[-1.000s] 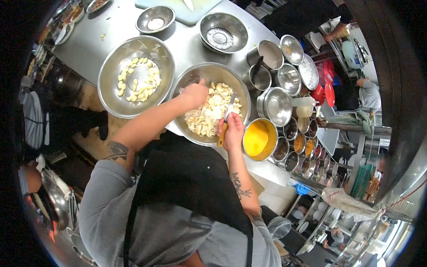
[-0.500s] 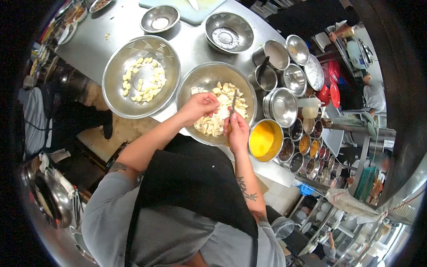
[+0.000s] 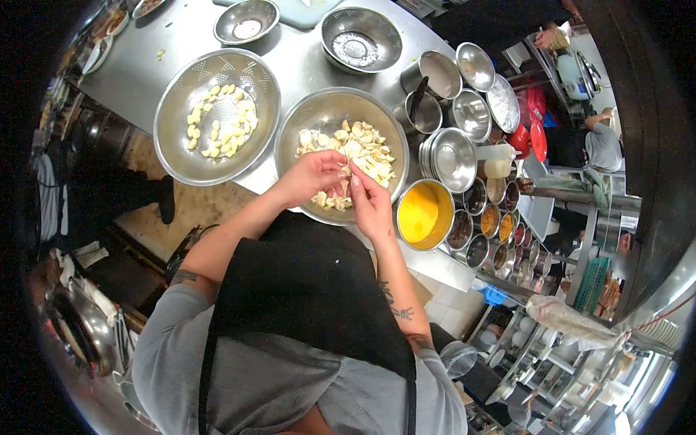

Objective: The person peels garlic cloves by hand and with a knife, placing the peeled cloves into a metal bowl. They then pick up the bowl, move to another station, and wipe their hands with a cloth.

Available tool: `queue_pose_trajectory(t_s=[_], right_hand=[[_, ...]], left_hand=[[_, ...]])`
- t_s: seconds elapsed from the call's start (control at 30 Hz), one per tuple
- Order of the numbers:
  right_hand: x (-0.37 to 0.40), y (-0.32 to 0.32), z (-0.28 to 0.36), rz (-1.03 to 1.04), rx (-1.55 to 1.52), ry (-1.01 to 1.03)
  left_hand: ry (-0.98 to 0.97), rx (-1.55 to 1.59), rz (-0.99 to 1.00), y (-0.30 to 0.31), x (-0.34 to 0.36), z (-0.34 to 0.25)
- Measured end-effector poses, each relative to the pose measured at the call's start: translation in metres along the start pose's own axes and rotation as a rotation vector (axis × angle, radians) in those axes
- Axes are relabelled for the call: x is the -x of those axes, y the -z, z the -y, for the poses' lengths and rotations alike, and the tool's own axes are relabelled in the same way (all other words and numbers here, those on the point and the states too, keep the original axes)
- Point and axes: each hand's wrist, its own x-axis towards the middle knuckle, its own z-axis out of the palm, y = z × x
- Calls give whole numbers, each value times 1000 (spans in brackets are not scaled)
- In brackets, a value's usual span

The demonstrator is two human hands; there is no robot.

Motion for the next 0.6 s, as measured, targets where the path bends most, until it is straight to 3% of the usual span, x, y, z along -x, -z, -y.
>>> queue_pose_trajectory(t_s=[0.13,0.23,0.6], right_hand=[[-1,5,-9,23,15,15],[2,5,-7,12,220,140],[3,3,-9,25,234,132]], left_hand=[[-31,-157,-3,-1,1,5],[-24,-142,-127,-4,2,5],[28,-139,31,-9,9,8]])
